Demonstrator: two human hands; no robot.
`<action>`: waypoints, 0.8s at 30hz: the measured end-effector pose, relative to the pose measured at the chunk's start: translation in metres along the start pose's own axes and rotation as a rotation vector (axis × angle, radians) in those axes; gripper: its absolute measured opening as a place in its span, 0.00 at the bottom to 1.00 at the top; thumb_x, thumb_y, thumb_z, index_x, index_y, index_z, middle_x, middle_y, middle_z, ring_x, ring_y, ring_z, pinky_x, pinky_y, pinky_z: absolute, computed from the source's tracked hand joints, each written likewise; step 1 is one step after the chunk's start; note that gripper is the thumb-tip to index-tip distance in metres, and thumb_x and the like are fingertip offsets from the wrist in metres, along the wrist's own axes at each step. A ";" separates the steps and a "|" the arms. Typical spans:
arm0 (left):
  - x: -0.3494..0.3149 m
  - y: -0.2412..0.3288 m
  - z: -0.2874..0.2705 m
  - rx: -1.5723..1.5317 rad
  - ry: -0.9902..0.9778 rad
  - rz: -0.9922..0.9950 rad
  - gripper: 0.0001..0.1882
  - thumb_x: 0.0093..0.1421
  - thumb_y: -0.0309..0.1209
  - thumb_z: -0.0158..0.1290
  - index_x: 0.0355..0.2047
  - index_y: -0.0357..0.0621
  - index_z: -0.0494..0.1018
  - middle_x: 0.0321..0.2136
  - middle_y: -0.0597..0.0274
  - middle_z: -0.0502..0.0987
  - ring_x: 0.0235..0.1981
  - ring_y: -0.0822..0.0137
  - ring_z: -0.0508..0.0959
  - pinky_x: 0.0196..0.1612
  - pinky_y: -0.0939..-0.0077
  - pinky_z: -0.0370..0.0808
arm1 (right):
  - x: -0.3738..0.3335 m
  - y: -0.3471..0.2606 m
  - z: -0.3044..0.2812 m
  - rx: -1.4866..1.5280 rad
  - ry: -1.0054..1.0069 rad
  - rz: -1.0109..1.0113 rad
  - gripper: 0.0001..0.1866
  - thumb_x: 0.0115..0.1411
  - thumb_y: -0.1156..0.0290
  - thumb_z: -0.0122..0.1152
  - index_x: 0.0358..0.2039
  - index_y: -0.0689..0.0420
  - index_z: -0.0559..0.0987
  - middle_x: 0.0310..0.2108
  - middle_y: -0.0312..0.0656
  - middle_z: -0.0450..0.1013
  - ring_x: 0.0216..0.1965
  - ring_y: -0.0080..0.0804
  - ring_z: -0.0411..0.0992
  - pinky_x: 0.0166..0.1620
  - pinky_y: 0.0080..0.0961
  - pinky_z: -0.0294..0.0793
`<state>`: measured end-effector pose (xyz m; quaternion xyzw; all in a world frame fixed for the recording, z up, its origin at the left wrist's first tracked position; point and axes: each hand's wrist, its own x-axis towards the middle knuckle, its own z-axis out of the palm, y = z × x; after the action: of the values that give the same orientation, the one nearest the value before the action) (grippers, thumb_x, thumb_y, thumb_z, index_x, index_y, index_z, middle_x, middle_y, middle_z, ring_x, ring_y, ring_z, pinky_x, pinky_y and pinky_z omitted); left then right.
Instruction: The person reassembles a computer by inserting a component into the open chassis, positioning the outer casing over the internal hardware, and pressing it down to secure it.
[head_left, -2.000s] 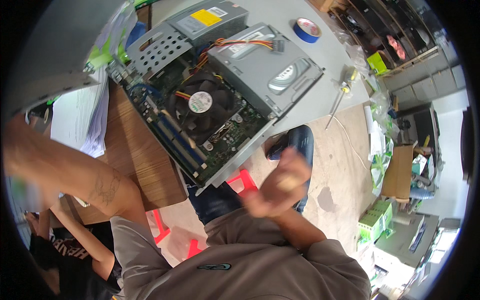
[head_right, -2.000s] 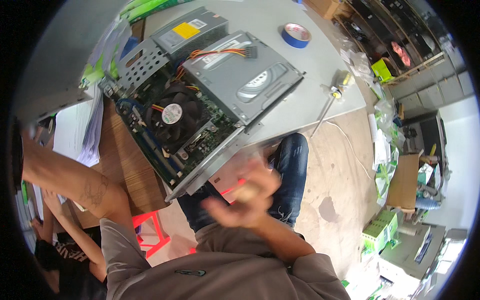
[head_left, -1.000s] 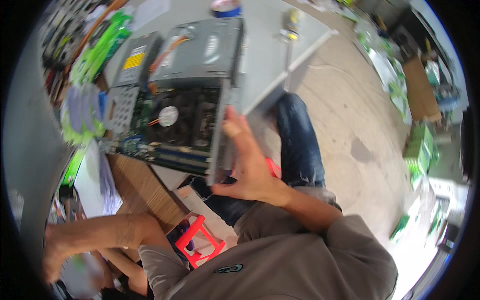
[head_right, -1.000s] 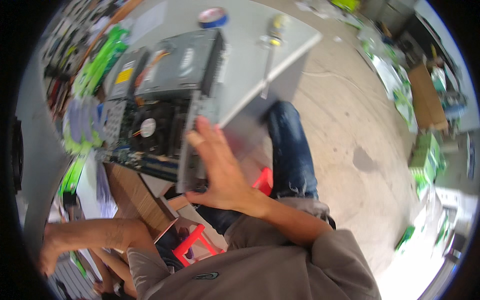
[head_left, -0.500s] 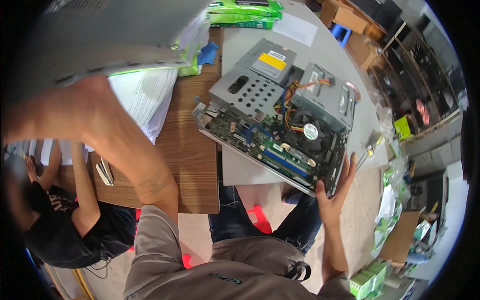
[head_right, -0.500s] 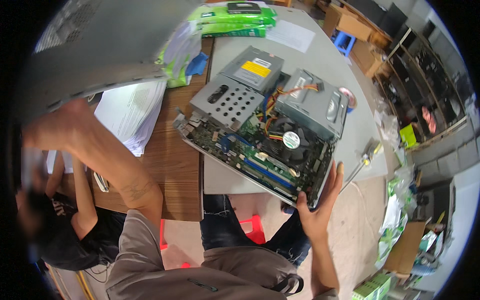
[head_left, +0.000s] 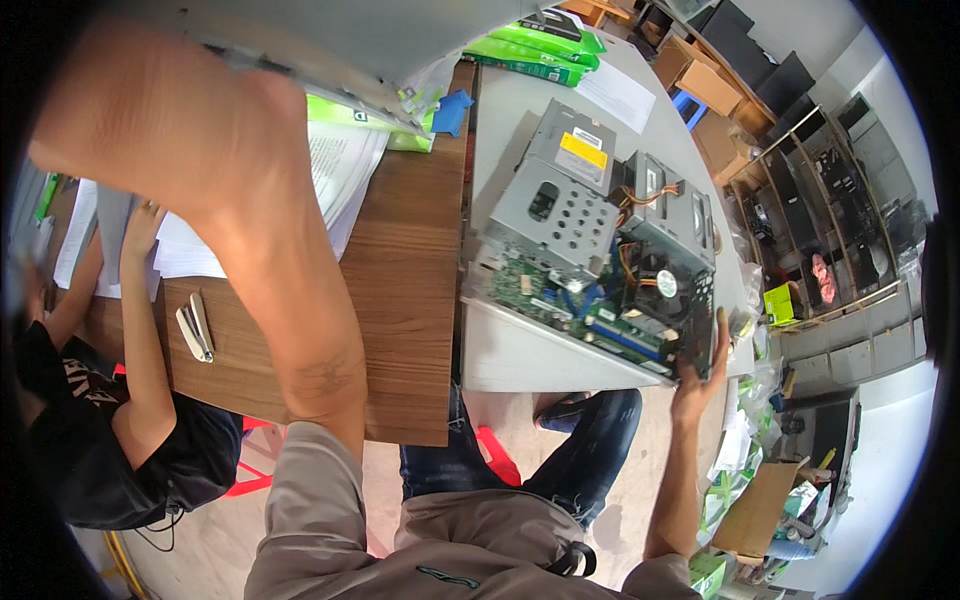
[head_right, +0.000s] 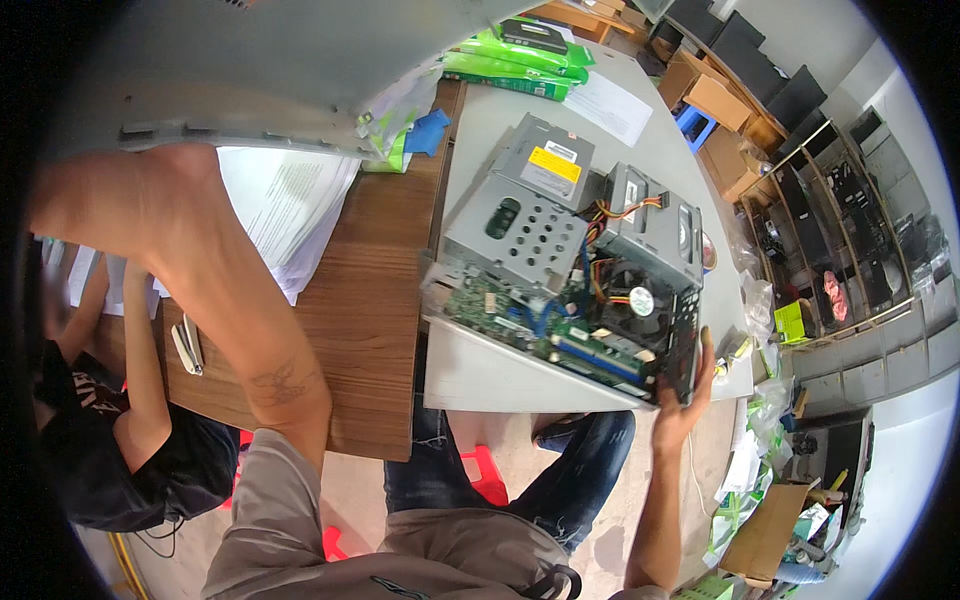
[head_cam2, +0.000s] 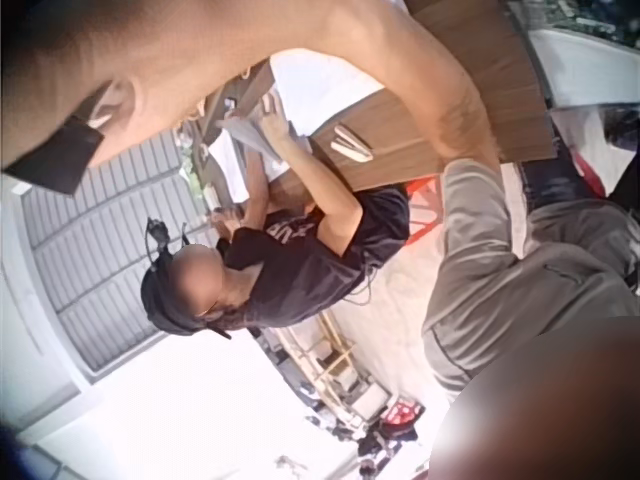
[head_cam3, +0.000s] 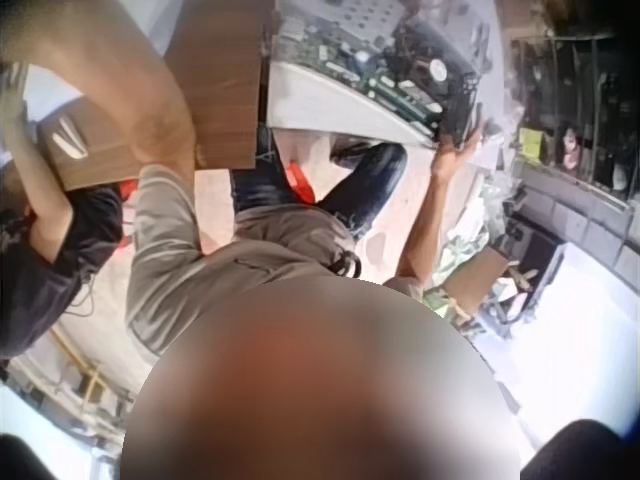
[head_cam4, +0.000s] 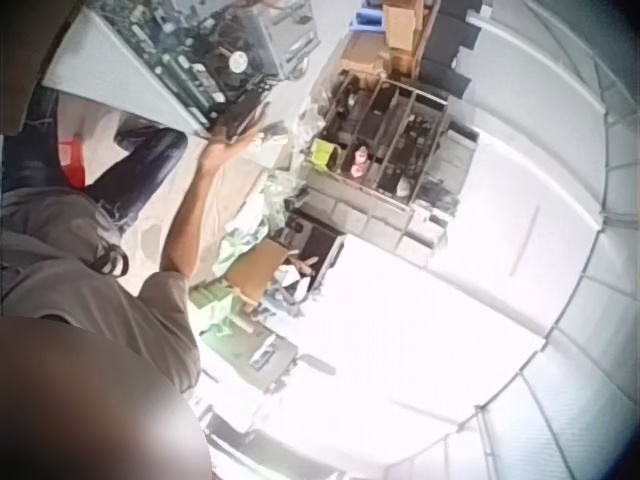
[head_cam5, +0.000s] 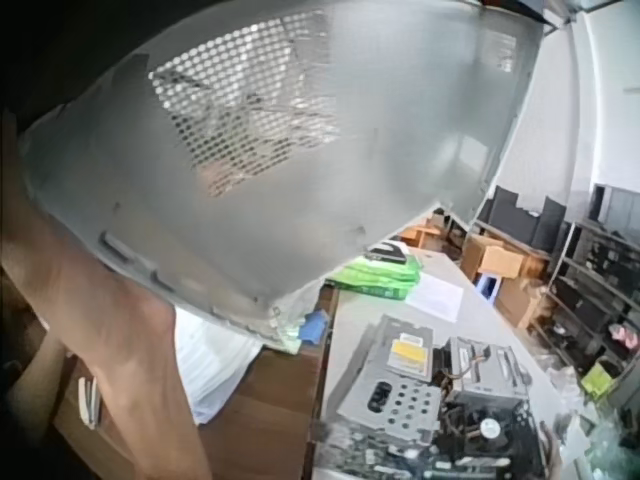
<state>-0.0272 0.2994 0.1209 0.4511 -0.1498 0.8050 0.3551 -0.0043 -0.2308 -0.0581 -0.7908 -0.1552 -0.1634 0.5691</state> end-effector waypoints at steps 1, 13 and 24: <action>-0.001 -0.001 0.002 -0.006 -0.008 -0.003 0.38 0.54 0.53 0.61 0.54 0.33 0.71 0.51 0.57 0.74 0.54 0.65 0.71 0.59 0.70 0.65 | 0.012 0.006 -0.008 0.006 -0.009 0.001 0.45 0.54 0.85 0.55 0.72 0.60 0.52 0.67 0.48 0.61 0.67 0.40 0.61 0.68 0.33 0.58; -0.001 -0.009 -0.011 -0.052 0.020 -0.012 0.38 0.53 0.52 0.62 0.54 0.34 0.71 0.52 0.57 0.73 0.54 0.65 0.71 0.59 0.70 0.65 | 0.110 0.037 -0.034 0.045 -0.310 0.180 0.50 0.49 0.94 0.51 0.74 0.49 0.54 0.65 0.40 0.62 0.61 0.31 0.65 0.59 0.26 0.66; -0.011 -0.017 -0.018 -0.107 0.012 -0.031 0.38 0.53 0.51 0.63 0.54 0.34 0.71 0.53 0.57 0.73 0.55 0.65 0.71 0.59 0.70 0.65 | 0.145 0.101 -0.071 0.275 -0.387 0.315 0.55 0.31 0.82 0.55 0.69 0.58 0.62 0.64 0.38 0.63 0.66 0.34 0.58 0.68 0.28 0.54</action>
<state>-0.0231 0.3165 0.1002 0.4288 -0.1834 0.7931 0.3918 0.1634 -0.3202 -0.0596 -0.7371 -0.1568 0.1034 0.6492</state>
